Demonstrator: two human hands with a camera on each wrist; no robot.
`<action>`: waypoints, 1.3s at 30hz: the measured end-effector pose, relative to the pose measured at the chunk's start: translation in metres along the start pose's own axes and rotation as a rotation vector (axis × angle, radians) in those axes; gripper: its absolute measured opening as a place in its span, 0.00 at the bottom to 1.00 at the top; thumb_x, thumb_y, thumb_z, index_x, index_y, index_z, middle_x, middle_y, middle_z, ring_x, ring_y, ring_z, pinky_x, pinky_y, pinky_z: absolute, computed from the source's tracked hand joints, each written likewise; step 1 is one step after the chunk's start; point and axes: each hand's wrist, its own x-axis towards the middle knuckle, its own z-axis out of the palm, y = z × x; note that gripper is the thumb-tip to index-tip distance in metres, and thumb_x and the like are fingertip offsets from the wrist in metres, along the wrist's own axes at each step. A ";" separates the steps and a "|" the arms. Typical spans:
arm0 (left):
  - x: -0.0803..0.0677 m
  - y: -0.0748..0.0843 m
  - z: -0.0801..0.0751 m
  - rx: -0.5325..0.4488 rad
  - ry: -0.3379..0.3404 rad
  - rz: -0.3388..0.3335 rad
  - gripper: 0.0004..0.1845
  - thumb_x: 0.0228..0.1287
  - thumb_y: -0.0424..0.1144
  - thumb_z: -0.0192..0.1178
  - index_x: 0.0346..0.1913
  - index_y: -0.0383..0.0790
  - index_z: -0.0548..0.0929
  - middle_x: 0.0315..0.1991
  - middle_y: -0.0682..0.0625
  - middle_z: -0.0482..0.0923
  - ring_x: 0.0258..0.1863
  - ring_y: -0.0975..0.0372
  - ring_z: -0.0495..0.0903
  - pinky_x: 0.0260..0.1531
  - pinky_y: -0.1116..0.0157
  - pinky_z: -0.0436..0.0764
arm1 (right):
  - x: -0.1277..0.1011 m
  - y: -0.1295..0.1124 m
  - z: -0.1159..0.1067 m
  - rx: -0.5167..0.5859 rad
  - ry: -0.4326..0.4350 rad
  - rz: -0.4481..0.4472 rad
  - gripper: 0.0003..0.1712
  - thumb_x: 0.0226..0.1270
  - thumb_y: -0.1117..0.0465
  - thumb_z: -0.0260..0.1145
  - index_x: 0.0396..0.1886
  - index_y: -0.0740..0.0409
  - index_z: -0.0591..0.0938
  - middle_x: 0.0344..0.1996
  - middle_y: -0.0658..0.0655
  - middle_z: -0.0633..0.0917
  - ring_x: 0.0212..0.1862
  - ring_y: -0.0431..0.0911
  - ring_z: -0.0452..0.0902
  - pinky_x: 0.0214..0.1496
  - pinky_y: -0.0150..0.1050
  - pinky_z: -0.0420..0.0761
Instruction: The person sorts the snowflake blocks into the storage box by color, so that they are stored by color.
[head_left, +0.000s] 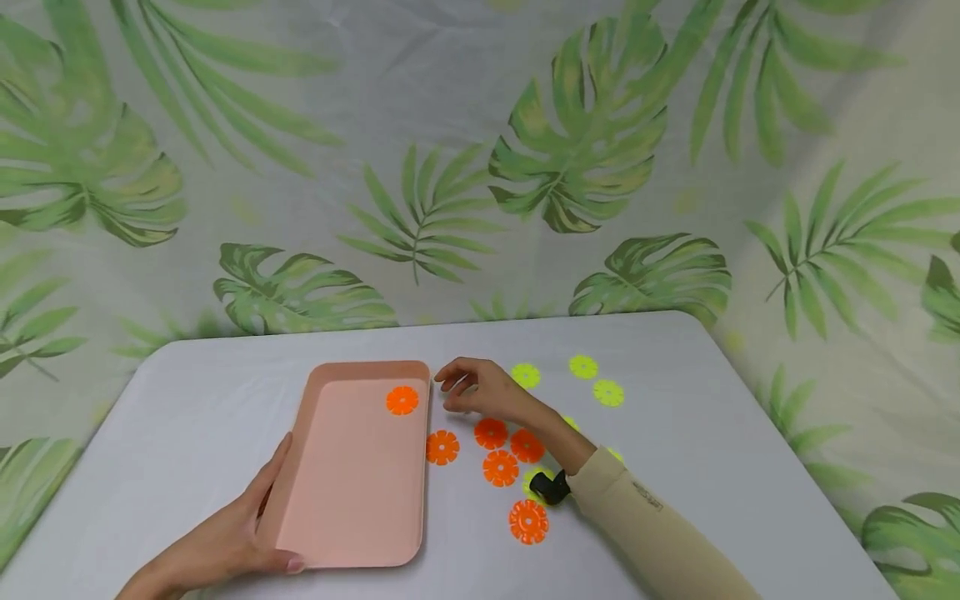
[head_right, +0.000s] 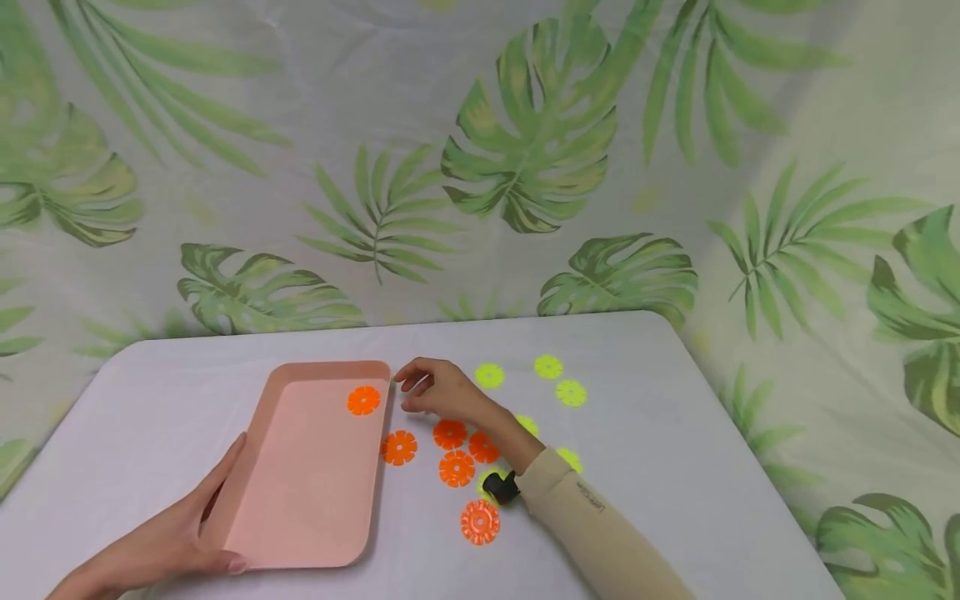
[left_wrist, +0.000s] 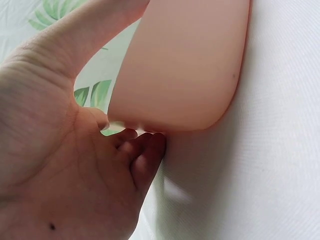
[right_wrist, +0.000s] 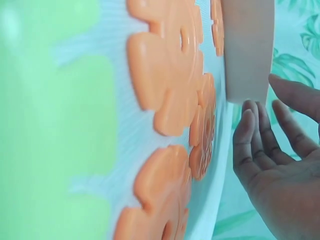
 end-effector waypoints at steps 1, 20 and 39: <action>0.000 0.000 0.001 0.006 0.000 -0.001 0.72 0.55 0.44 0.78 0.84 0.63 0.28 0.85 0.35 0.40 0.66 0.90 0.55 0.53 0.77 0.71 | -0.002 0.001 -0.001 0.003 -0.008 0.004 0.22 0.65 0.65 0.75 0.58 0.58 0.84 0.50 0.59 0.87 0.47 0.46 0.83 0.47 0.35 0.82; -0.002 0.000 -0.003 0.080 0.035 0.045 0.72 0.55 0.45 0.79 0.84 0.60 0.28 0.85 0.36 0.40 0.66 0.94 0.50 0.54 0.79 0.70 | -0.005 -0.002 0.001 -0.069 -0.169 0.051 0.27 0.61 0.66 0.78 0.60 0.57 0.83 0.51 0.55 0.87 0.51 0.46 0.80 0.53 0.33 0.80; 0.002 -0.003 -0.001 0.015 0.010 0.020 0.71 0.56 0.43 0.77 0.84 0.62 0.27 0.85 0.33 0.38 0.64 0.97 0.48 0.55 0.79 0.69 | -0.010 -0.007 0.011 -0.259 -0.279 0.035 0.22 0.53 0.61 0.84 0.48 0.50 0.87 0.47 0.49 0.82 0.50 0.44 0.74 0.57 0.34 0.74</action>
